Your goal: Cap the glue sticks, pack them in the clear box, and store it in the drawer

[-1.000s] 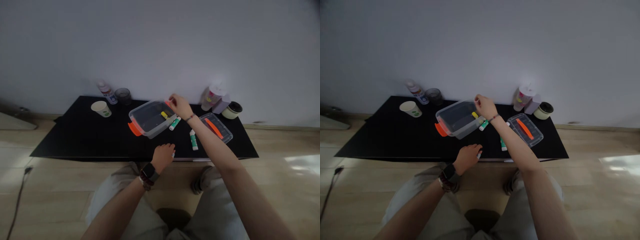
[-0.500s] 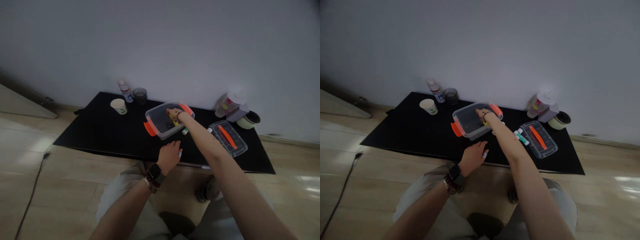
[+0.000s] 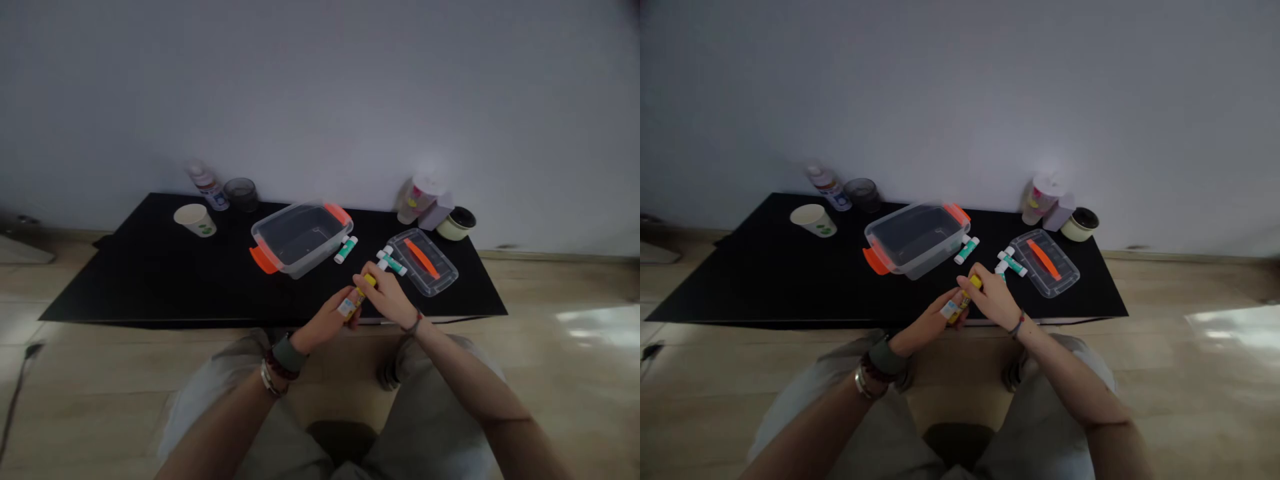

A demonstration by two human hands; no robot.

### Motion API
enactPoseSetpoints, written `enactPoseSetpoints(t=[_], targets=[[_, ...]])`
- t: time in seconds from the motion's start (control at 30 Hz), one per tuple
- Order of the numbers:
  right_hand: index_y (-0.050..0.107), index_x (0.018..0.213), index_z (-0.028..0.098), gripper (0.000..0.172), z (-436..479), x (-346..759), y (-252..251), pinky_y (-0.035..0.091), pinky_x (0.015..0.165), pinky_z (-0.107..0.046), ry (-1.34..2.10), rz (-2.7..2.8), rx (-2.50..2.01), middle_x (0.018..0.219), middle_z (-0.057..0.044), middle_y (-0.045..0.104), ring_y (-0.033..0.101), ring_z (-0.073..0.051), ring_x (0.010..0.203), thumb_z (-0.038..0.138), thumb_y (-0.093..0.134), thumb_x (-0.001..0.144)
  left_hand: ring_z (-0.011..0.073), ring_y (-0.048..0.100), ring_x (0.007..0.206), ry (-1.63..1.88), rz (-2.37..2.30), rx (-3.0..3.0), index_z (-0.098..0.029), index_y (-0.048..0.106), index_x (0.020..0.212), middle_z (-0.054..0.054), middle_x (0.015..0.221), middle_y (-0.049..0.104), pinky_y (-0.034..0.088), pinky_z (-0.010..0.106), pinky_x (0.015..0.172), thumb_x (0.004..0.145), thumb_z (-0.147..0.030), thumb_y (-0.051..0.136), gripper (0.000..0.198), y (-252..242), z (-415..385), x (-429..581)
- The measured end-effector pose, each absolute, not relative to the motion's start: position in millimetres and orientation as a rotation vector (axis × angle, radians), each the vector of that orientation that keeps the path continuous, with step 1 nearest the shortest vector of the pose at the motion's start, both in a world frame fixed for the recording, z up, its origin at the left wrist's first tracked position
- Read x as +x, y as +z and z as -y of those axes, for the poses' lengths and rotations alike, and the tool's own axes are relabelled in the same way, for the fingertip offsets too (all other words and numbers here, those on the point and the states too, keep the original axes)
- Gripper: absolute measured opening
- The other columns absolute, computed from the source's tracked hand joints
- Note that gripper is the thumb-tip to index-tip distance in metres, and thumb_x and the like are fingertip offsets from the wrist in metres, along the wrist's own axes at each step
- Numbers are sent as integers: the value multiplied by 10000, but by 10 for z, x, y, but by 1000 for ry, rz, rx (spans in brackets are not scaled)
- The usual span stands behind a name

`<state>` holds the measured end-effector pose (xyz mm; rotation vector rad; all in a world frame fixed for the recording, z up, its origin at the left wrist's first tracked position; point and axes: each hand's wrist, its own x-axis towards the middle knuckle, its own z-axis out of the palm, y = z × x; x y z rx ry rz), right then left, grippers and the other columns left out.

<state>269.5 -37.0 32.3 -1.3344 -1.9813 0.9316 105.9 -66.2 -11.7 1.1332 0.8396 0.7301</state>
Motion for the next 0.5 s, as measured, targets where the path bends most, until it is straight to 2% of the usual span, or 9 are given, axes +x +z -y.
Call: enactPoseSetpoints(t=[0.07, 0.13, 0.37, 0.5], targets=[[439, 733, 217, 337, 422, 2760, 265, 319, 537, -223, 981, 1932, -1325, 620, 56, 432, 399, -105, 566, 470, 501, 947, 86, 438, 562, 688, -817, 1122, -164, 533, 913, -37, 660, 474, 404, 235, 555, 889, -742, 424, 589, -96, 725, 1098], [427, 725, 218, 309, 483, 2849, 303, 281, 506, -222, 990, 1921, -1317, 597, 67, 397, 356, -98, 540, 430, 546, 917, 82, 400, 549, 637, -756, 1132, -164, 524, 865, -46, 631, 449, 385, 234, 549, 895, -739, 413, 586, -30, 770, 1120], [380, 671, 221, 286, 670, 3036, 628, 271, 482, -223, 864, 1894, -1192, 592, 59, 386, 325, -82, 501, 299, 529, 902, 87, 392, 552, 478, -486, 1017, -173, 505, 803, -51, 612, 419, 464, 275, 611, 891, -715, 466, 551, 342, 763, 1245], [409, 628, 226, 303, 762, 3107, 735, 266, 445, -248, 817, 1903, -1110, 543, 53, 398, 327, -85, 446, 298, 600, 852, 87, 381, 507, 324, -317, 939, -162, 551, 853, -49, 586, 427, 465, 271, 552, 870, -737, 486, 579, 477, 701, 1234]])
